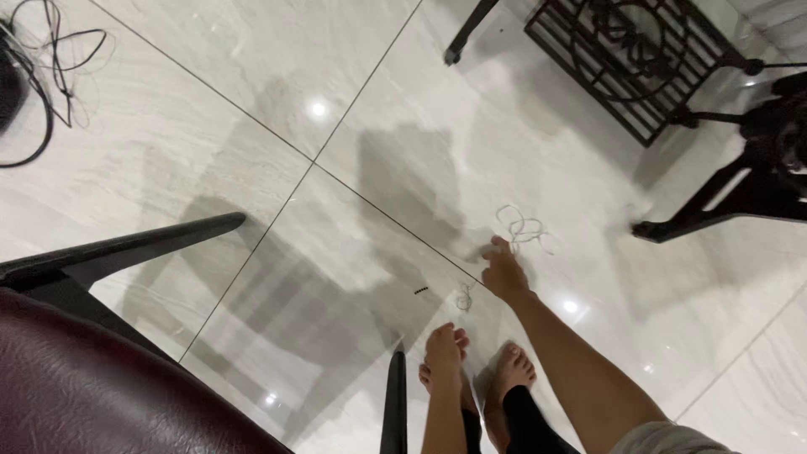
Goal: The person organizes various sewing supplies by rolling elastic bands, sorting items into plastic containers, and placing materials into a drawer next to a sewing machine.
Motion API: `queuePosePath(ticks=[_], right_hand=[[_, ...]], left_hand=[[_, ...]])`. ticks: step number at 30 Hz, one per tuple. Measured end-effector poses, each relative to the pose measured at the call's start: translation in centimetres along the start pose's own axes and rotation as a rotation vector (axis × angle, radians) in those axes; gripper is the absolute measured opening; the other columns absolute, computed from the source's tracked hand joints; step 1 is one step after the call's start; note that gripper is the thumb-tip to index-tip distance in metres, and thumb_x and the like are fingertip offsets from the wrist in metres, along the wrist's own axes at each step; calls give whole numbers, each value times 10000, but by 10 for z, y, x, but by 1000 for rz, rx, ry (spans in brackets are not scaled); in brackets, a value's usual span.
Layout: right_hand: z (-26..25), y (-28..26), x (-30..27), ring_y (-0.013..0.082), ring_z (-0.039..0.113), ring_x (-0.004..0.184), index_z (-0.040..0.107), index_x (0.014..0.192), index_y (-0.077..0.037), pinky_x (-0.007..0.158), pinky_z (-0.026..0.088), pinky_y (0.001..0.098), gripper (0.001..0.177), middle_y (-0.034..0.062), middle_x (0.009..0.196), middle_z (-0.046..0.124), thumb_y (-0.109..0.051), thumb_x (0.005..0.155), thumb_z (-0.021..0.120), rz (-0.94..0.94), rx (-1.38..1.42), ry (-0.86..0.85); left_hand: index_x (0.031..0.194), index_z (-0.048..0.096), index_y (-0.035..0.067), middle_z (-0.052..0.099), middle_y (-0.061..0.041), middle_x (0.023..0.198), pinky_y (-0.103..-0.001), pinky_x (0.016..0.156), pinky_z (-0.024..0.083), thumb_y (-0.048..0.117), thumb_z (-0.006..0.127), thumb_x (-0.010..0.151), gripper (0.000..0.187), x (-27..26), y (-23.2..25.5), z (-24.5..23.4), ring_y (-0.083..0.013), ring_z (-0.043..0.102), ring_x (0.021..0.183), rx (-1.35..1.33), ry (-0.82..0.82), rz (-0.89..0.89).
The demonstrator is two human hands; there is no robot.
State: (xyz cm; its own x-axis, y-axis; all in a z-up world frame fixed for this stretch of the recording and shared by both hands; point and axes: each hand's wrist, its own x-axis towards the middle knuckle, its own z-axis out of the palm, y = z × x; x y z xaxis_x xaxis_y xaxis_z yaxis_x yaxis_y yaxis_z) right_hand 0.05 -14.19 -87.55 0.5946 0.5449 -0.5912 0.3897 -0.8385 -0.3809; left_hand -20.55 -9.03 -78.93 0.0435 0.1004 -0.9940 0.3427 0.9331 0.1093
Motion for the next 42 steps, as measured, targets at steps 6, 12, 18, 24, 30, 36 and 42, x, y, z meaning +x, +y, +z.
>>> queuePosePath(ticks=[6,12,18,24,30,36,42], right_hand=[[-62,-18,-25,227,707,898,624,1329,-59,774,572,335,499,69,1295,572,-281,892,720,63,455,-325],[-214,-104,-142,127,630,773,683,1305,-71,679,539,279,456,15,1041,690,-308,916,656,90,833,-356],[-183,-55,-128,135,690,824,715,1194,-54,683,542,278,346,22,1036,723,-260,918,679,361,755,-58],[-53,34,-30,163,664,795,700,1207,-72,637,531,321,362,65,973,721,-280,912,709,608,797,101],[-10,36,49,277,661,893,713,1152,-58,764,528,384,409,157,999,717,-331,871,831,492,285,503],[-76,-33,34,206,724,911,772,1001,-83,855,575,341,224,55,998,776,-280,897,750,148,536,101],[-262,-157,-132,117,737,941,748,997,-83,892,576,306,180,25,983,788,-232,899,722,-281,576,-158]], left_hand=[[1220,624,49,693,-16,959,-290,739,547,226,523,1020,286,-11,23,18,-127,661,816,-6,-78,291],[1244,635,58,753,-52,1033,-297,779,538,153,522,991,293,-166,85,31,-154,683,857,370,11,768],[1214,646,12,750,-90,1014,-284,816,566,179,551,1007,283,-197,123,49,-157,695,901,35,-250,765],[1199,658,12,730,-83,967,-269,677,500,163,573,985,276,-52,56,60,-150,675,815,-19,-251,585],[1201,676,46,735,-59,961,-277,672,484,172,553,989,275,1,33,33,-146,685,818,75,-140,435],[1220,673,49,738,-71,1091,-352,845,570,146,525,1011,274,-63,75,49,-195,698,957,219,31,751],[1357,601,75,683,-119,1277,-531,1075,235,29,572,809,551,-268,190,64,-308,586,1221,934,342,1800]])
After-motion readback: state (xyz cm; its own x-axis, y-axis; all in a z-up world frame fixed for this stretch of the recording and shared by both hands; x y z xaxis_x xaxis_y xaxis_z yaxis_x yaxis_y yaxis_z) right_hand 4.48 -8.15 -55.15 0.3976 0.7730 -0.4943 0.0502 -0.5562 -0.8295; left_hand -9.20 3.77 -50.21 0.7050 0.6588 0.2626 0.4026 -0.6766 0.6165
